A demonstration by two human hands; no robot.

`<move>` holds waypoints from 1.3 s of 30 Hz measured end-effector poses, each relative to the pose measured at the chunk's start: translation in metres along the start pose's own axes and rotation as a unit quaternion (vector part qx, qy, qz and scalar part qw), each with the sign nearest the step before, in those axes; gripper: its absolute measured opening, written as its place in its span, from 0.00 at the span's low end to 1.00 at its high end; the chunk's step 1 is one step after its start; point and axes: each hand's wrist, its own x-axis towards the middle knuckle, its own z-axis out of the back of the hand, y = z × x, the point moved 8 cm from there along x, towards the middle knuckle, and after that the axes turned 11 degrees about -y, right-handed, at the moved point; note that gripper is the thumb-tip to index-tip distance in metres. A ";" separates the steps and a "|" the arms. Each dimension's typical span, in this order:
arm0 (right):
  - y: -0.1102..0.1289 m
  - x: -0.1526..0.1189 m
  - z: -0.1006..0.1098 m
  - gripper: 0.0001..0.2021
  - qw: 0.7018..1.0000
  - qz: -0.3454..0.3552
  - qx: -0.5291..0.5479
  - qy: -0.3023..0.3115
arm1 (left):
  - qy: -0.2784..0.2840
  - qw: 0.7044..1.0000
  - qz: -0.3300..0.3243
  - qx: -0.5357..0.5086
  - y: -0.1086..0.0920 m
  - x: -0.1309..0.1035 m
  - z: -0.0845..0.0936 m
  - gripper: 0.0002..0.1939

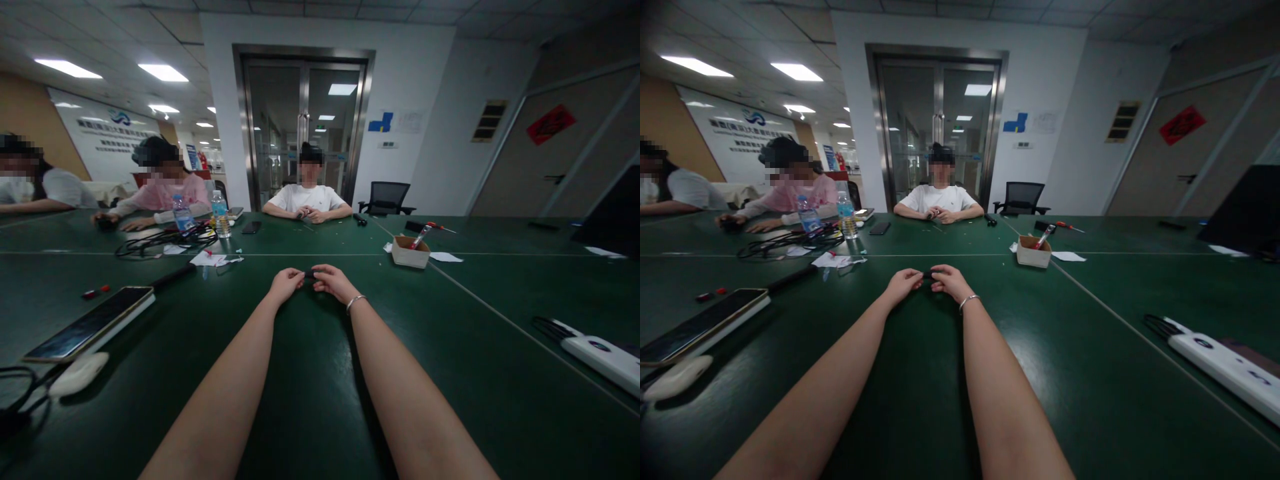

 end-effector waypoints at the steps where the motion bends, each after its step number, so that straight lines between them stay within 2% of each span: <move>1: 0.000 0.000 0.000 0.09 1.000 0.000 0.000 0.000 | 0.001 1.000 -0.003 0.007 0.001 0.001 0.000 0.09; 8: 0.000 0.001 0.001 0.10 1.000 0.000 0.006 0.003 | -0.022 0.999 -0.005 0.026 0.008 0.006 0.004 0.16; 15: 0.001 -0.001 -0.001 0.10 1.000 0.003 -0.003 0.018 | -0.004 0.999 -0.015 0.040 0.012 0.010 0.001 0.17; 22: 0.000 0.000 -0.001 0.10 1.000 0.009 -0.008 0.018 | -0.005 0.998 -0.038 0.059 0.008 0.009 0.001 0.17; 29: 0.000 -0.001 -0.002 0.11 0.999 0.014 -0.007 0.036 | 0.009 1.000 -0.001 0.007 0.004 0.004 -0.002 0.16; 39: 0.000 -0.002 -0.003 0.12 0.999 0.010 0.001 0.046 | 0.007 0.999 -0.014 0.047 0.006 0.005 -0.001 0.23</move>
